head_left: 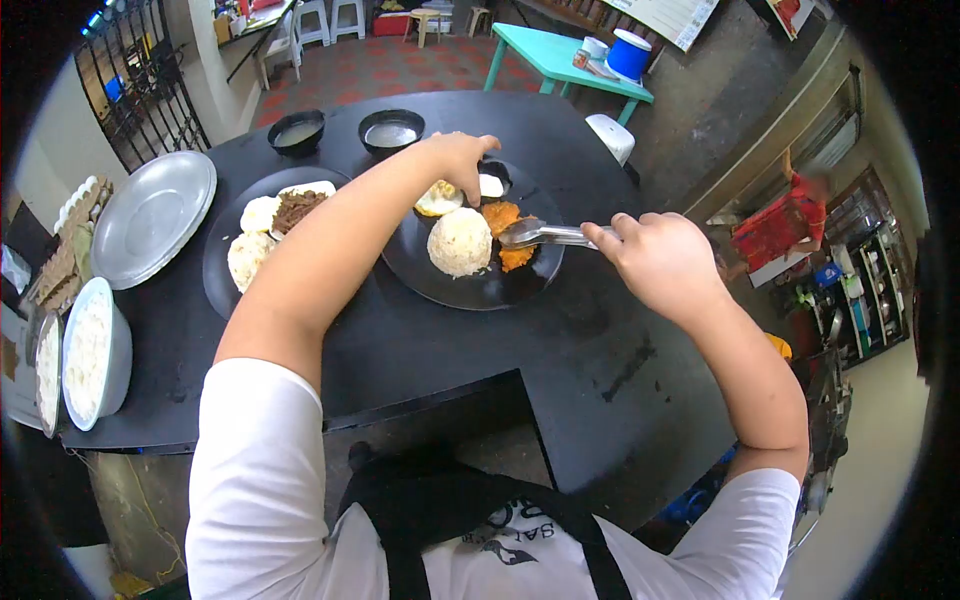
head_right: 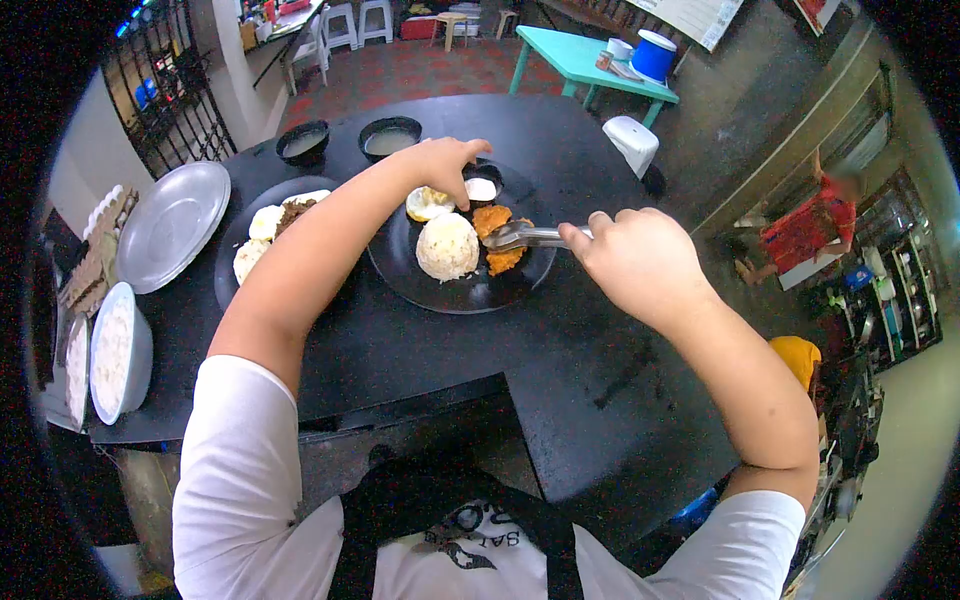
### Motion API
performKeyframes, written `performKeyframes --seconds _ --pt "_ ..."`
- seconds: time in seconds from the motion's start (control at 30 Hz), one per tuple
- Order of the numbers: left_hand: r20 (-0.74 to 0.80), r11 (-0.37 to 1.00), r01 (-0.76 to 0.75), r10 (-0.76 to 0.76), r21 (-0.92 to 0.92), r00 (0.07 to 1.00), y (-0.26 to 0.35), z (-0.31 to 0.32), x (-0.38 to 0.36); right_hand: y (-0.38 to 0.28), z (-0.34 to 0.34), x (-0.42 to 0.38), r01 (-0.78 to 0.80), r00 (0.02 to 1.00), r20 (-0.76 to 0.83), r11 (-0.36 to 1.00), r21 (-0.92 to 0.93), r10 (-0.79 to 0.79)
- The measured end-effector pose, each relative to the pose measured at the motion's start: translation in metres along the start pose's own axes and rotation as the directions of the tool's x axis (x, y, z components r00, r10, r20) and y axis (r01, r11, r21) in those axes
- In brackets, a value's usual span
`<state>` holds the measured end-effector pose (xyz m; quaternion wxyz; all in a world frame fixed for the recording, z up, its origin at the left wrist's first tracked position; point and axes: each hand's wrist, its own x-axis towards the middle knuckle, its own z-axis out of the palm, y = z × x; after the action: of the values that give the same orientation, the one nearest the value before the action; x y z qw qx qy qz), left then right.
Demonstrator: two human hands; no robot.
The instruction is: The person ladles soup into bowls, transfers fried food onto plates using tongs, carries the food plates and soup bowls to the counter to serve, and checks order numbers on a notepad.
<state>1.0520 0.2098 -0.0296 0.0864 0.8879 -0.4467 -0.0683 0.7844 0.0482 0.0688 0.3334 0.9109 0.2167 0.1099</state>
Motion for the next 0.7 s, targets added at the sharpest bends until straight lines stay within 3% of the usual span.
performKeyframes --seconds 0.17,0.27,0.37,0.4,0.43,0.5,0.57,0.63,0.7 --pt "0.009 0.999 -0.019 0.02 -0.032 1.0 -0.006 0.003 0.003 0.012 -0.017 -0.013 -0.093 0.995 -0.017 0.993 0.074 0.094" --pt "0.037 0.995 -0.066 0.068 -0.072 0.997 -0.006 -0.003 -0.001 0.02 -0.038 -0.038 -0.232 0.969 -0.053 0.963 0.137 0.241" --pt "-0.051 0.952 -0.207 0.201 -0.226 0.978 -0.015 -0.017 -0.004 0.015 -0.057 -0.089 -0.395 0.899 -0.053 0.856 0.334 0.435" --pt "-0.129 0.945 -0.267 0.246 -0.186 0.961 -0.016 -0.025 -0.011 0.007 -0.062 -0.109 -0.437 0.858 -0.013 0.744 0.505 0.513" --pt "-0.202 0.938 -0.313 0.281 -0.148 0.938 -0.014 -0.035 -0.021 -0.007 -0.079 -0.127 -0.623 0.748 0.241 0.528 0.577 0.619" --pt "-0.229 0.916 -0.389 0.36 -0.096 0.905 0.004 -0.062 -0.057 -0.05 -0.094 -0.17 -0.676 0.57 0.363 0.169 0.718 0.737" --pt "-0.219 0.863 -0.504 0.484 -0.041 0.847 0.02 -0.079 -0.094 -0.112 -0.112 -0.215 -0.629 0.427 0.301 0.042 0.776 0.852" --pt "-0.176 0.751 -0.66 0.653 0.021 0.736 0.038 -0.088 -0.125 -0.185 -0.161 -0.238 -0.58 0.046 0.524 -0.405 0.707 0.85" --pt "-0.144 0.606 -0.795 0.789 0.026 0.597 0.064 -0.089 -0.161 -0.265 -0.198 -0.266 -0.538 -0.212 0.499 -0.526 0.658 0.841"
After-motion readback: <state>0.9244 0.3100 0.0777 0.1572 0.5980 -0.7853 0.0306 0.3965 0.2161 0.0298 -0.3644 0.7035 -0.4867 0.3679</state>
